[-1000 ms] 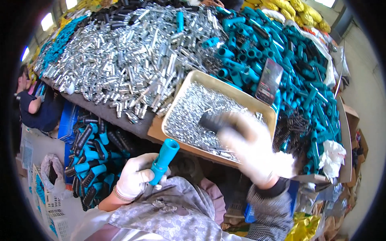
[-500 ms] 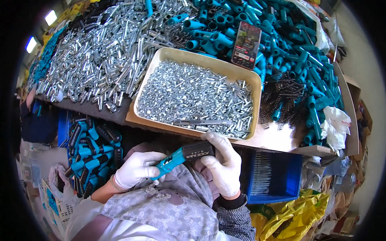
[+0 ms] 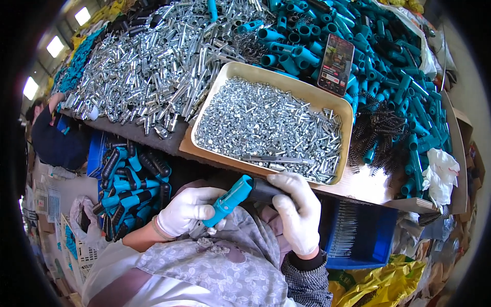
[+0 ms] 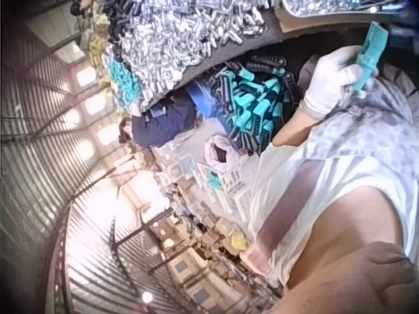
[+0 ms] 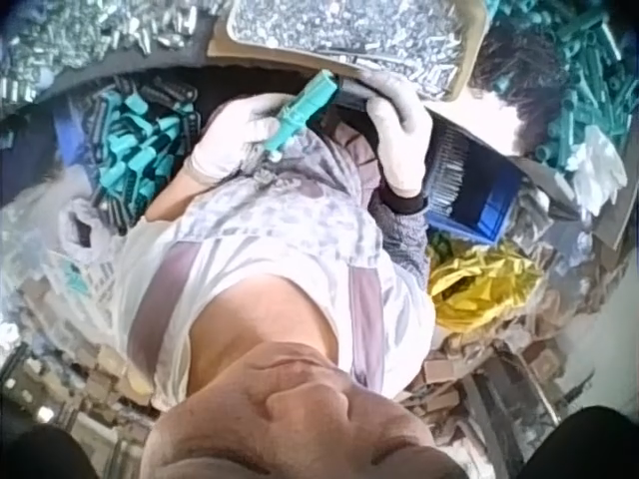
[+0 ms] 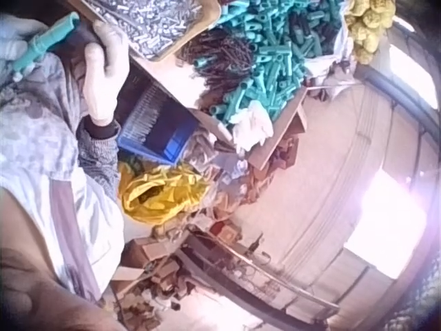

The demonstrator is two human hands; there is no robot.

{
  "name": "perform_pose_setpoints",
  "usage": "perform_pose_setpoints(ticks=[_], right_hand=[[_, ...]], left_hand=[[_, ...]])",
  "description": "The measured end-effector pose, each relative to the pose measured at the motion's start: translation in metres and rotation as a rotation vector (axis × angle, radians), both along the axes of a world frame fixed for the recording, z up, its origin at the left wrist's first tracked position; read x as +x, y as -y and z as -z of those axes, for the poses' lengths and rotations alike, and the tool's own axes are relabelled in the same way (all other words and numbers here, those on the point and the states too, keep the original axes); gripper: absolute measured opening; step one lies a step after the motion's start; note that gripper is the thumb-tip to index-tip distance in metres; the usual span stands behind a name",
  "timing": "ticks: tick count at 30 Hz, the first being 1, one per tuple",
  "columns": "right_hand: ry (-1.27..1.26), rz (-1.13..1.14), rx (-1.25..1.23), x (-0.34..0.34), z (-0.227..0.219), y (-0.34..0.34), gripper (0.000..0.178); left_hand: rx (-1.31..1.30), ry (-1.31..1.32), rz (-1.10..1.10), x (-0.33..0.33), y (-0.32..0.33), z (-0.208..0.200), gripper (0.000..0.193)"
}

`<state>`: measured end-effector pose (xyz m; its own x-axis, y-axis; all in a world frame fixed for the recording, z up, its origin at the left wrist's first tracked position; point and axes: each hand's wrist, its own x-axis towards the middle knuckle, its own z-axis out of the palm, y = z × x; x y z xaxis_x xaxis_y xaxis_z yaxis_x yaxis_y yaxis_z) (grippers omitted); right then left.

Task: Manually press-fitting metal sleeves into plastic handles and organizing the assembled hardware components on a workbench.

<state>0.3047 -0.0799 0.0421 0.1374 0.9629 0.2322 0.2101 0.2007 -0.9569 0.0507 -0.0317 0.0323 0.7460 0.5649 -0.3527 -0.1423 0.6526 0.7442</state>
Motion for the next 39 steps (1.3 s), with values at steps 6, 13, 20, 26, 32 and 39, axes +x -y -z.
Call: perform_pose_setpoints(ticks=[6,13,20,26,32,39], right_hand=[[-0.132,0.11,0.136,-0.01,0.014,-0.009,0.04],[-0.202,-0.198,0.191,-0.042,0.035,0.0,0.065],[0.168,-0.287,0.44,-0.023,0.023,-0.002,0.028],[0.438,0.34,0.409,0.052,0.001,0.007,0.018],[1.003,0.762,0.13,0.148,0.039,-0.015,0.015],[1.084,0.781,0.021,0.148,0.054,-0.032,0.021]], left_hand=[[-0.004,-0.06,0.107,0.002,0.003,0.002,0.068],[-0.151,0.067,0.061,0.005,0.004,0.008,0.059],[0.932,-0.402,0.149,0.025,-0.001,0.003,0.093],[1.14,-0.356,0.201,0.039,-0.004,-0.012,0.061],[1.091,-0.433,0.247,0.047,0.006,-0.018,0.061],[1.084,-0.432,0.199,0.041,0.007,-0.015,0.063]])
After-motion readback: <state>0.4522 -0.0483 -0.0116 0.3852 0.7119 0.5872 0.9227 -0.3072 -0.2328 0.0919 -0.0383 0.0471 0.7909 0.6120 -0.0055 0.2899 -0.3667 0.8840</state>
